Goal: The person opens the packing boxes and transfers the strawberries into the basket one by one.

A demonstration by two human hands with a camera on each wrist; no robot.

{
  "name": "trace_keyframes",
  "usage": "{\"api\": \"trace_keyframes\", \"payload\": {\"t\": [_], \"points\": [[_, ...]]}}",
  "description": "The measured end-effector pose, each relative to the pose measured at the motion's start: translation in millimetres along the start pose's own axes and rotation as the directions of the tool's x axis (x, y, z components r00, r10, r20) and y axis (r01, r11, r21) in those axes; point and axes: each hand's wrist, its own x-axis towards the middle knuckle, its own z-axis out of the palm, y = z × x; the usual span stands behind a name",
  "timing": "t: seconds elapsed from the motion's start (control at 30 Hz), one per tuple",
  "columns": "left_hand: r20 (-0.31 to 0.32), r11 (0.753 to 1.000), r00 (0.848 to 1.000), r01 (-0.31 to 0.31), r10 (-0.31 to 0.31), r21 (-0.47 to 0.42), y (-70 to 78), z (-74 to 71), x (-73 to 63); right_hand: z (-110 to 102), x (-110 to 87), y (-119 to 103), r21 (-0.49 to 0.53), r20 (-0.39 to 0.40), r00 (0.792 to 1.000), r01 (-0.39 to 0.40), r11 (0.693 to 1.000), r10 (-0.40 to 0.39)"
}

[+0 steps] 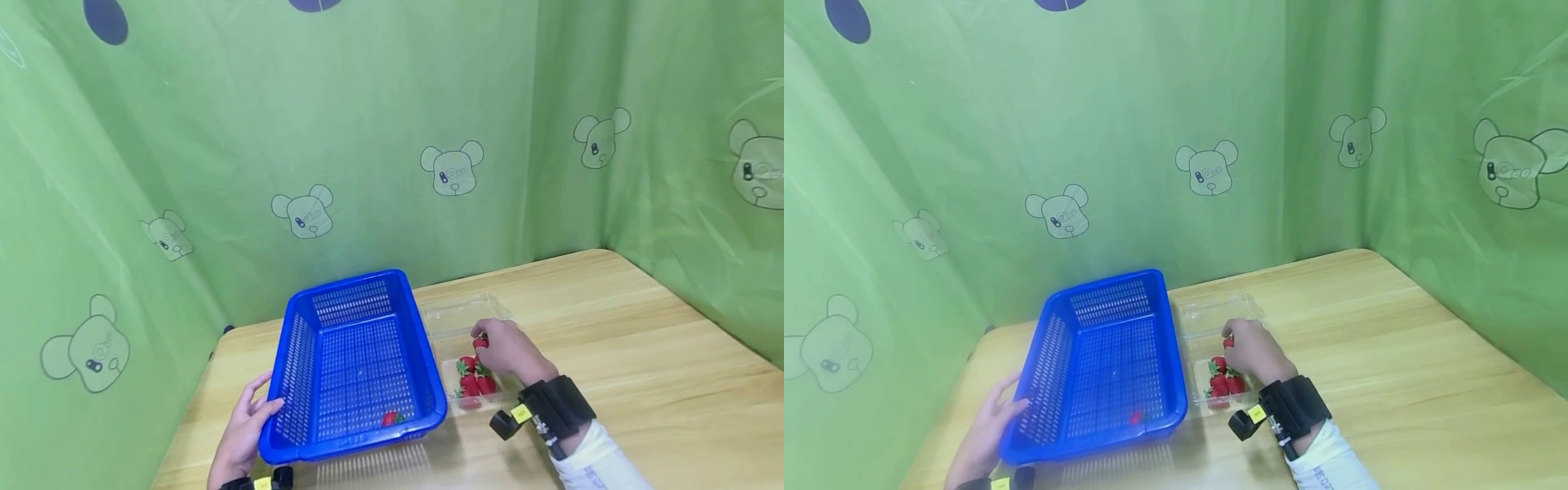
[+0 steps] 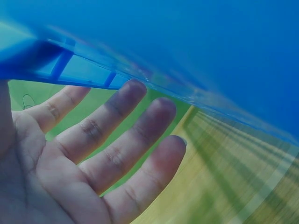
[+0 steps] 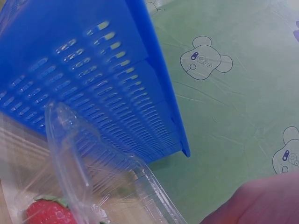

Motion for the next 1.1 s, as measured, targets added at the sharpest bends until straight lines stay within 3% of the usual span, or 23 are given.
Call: {"api": "trace_keyframes", "payload": {"t": [1.1], "points": [[0.004, 1.000, 1.000, -0.005, 0.005, 0.000, 1.1, 0.2, -1.7, -2.2, -2.7, -6.5, -0.001, -0.020, 0.999, 0.037, 0.999, -0.037]]}}
